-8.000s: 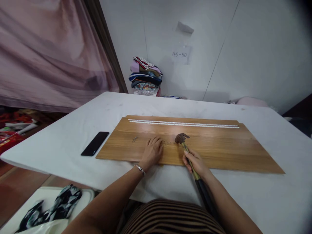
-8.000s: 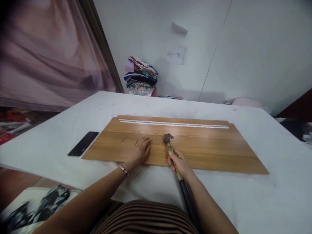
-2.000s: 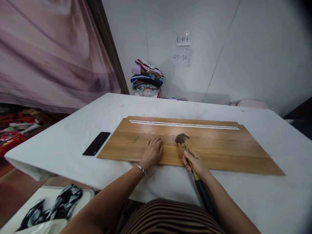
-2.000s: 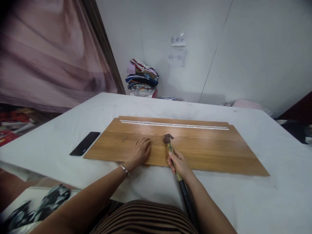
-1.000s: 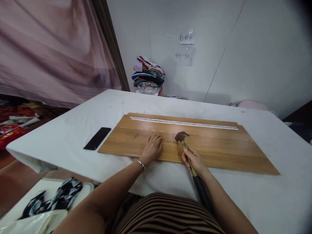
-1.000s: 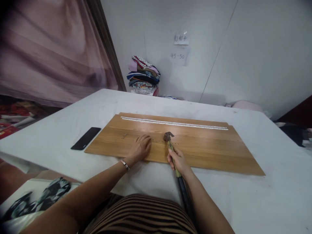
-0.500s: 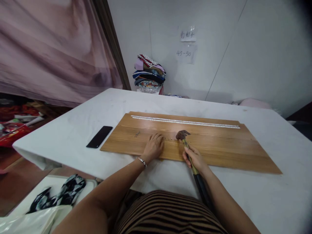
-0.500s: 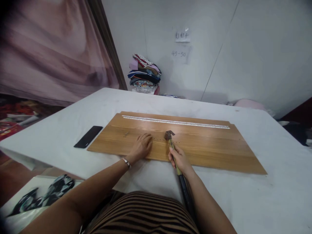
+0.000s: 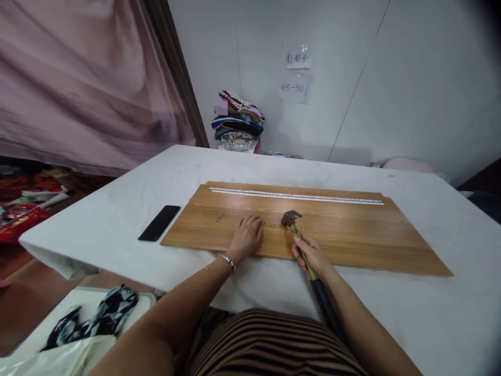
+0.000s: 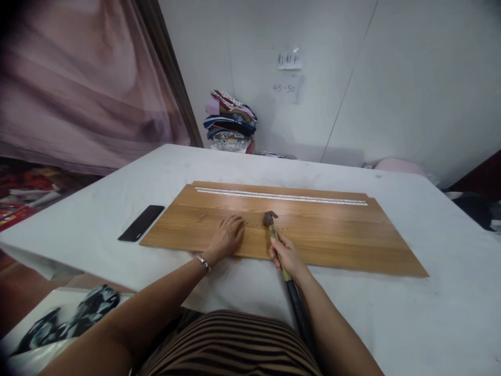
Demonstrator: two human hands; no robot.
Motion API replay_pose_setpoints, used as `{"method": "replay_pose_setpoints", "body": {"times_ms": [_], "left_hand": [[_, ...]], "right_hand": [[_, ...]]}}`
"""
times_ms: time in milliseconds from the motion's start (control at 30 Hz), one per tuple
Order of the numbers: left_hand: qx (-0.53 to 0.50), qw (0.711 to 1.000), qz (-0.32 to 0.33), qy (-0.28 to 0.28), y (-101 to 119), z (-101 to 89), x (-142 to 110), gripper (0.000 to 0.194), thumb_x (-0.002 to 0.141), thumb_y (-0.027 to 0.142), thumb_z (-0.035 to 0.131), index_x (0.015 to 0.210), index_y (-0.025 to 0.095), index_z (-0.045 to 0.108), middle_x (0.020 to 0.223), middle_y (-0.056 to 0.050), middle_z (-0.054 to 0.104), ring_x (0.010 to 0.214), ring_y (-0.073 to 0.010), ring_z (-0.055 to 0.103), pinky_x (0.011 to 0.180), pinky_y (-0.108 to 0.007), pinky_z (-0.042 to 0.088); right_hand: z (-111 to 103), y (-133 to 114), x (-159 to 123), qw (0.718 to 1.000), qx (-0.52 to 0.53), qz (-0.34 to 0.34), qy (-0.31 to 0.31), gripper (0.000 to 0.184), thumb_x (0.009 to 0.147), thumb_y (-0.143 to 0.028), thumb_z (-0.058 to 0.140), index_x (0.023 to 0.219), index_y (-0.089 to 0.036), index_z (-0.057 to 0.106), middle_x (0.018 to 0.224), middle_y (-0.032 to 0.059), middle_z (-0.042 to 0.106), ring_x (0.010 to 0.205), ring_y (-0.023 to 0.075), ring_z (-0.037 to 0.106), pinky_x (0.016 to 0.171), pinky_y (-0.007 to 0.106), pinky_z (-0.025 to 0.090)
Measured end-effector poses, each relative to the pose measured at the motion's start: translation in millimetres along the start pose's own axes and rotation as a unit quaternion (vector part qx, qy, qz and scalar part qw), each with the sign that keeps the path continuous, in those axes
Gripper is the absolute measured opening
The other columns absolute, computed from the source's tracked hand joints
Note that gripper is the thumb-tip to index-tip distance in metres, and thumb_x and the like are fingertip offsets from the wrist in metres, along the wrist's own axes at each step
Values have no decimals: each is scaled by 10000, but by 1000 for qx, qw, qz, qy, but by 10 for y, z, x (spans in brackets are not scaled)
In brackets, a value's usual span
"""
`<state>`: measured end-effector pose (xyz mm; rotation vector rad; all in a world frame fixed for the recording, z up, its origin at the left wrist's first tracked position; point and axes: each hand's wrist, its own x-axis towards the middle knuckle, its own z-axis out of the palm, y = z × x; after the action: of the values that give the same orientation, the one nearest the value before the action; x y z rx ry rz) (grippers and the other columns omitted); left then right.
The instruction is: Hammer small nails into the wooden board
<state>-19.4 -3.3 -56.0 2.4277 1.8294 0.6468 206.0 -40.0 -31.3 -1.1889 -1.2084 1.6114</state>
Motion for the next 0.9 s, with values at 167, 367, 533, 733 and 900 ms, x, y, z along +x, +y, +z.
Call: {"method": "replay_pose_setpoints", "body": {"times_ms": [167,367,533,733,900], "left_hand": [[0,1000,-1,-3,-4,-5,0,269,934,228,467,1152,201,622,1281,-93,638,1251,-246,528,1079,-450,387],[3,1000,2,6,-32,33,-9,293,937,233,464,1192,189,601,1283,-106,632,1246,-249,527,1083,-450,385],[0,1000,1,-3,-29,28,1,270,938,230,468,1158,183,617,1279,-104,633,1255,-249,520,1090,-447,384],[-3,1000,-6,3,-37,31,4,284,925,220,486,1182,175,595,1287,-115,622,1246,-240,520,1090,-433,377],[-13,1000,-5,-15,-19,0,5,236,929,220,484,1111,170,626,1281,-113,620,1252,-227,515,1096,-413,365]], "right_hand": [[2,-9,0,1000,4,-12,1,464,724,-660,629,748,-215,501,500,-81,520,289,50,351,268,185,293],[-10,30,17,1000,0,-14,2,469,725,-659,631,732,-211,495,508,-76,529,284,49,356,265,182,297],[-11,39,28,1000,5,-21,-2,482,708,-669,641,738,-210,496,507,-76,532,277,46,352,264,180,300],[-6,49,31,1000,4,-25,-4,480,713,-677,628,742,-214,503,493,-78,519,277,48,350,262,176,298],[-16,53,26,1000,-5,-21,1,493,706,-692,626,701,-217,493,485,-69,518,283,51,340,267,184,303]]}}
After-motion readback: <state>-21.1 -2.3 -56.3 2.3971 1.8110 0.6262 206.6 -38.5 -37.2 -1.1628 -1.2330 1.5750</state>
